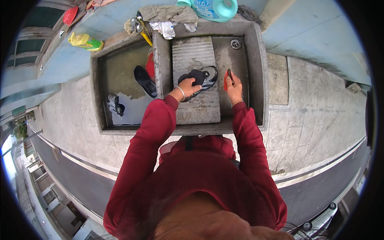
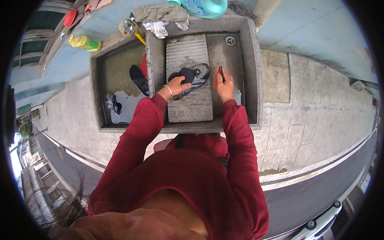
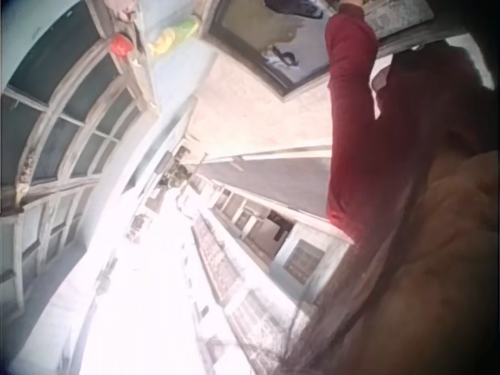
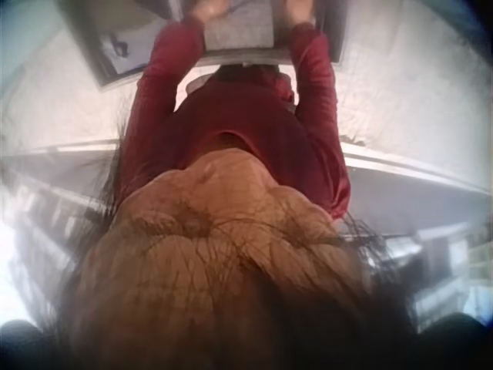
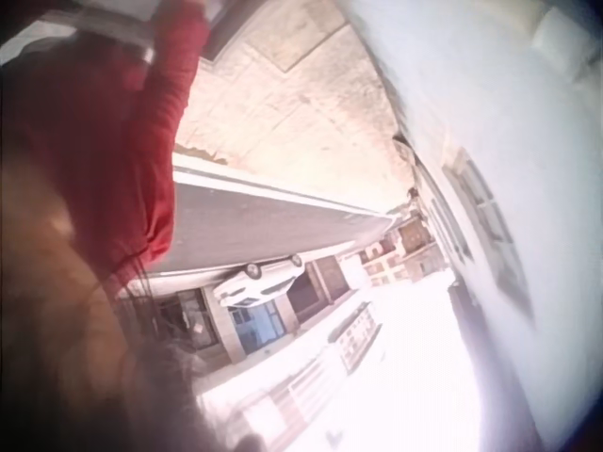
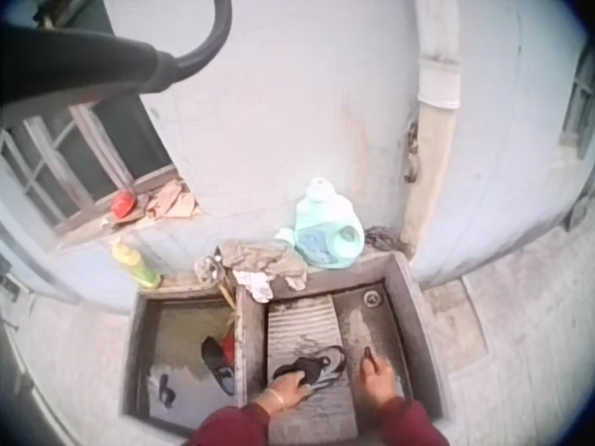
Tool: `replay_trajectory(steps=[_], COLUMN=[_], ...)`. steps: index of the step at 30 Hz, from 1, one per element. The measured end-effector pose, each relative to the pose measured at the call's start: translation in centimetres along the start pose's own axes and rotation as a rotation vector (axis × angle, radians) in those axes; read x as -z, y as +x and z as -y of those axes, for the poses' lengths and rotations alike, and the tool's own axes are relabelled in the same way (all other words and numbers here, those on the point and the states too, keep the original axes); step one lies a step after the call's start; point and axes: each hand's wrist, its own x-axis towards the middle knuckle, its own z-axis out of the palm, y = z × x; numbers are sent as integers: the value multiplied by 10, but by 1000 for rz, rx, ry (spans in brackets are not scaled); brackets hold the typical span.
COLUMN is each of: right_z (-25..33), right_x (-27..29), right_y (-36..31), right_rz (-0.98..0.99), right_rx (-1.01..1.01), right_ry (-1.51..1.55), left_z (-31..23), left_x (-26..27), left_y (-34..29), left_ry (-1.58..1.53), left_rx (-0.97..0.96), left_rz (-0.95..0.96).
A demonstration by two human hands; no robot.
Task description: The person washes a pair of shoes by hand in a concrete basin, scrubbing them with a red brush and rinsing them in water.
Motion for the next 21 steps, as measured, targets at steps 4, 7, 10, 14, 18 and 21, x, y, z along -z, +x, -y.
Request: replay_trajectory(steps=[4,7,10,14,18,21], right_z=[34,57,79,83,81,74], right_x=[-13,-29,-40,-70,-72,-45], right_y=[-5,-16,-42,16,34,-13], right_rz=[6,9,107,36,95,218], right_rx=[127,281,483,375,452,540], right_ry=[-110,-203,-512,-758,-726,-607], left_z=[-29,-15,6,26,15,10], left_x=[16,4,-17,-32,-35,-26], left_y=[6,22,34,49,46,41], left_ry=[-1121,-1063,-939,-812,-812,-823], left_rx=[560,683,734,732,808,802], left_rz=[135,32,-62,-79,-201,-253])
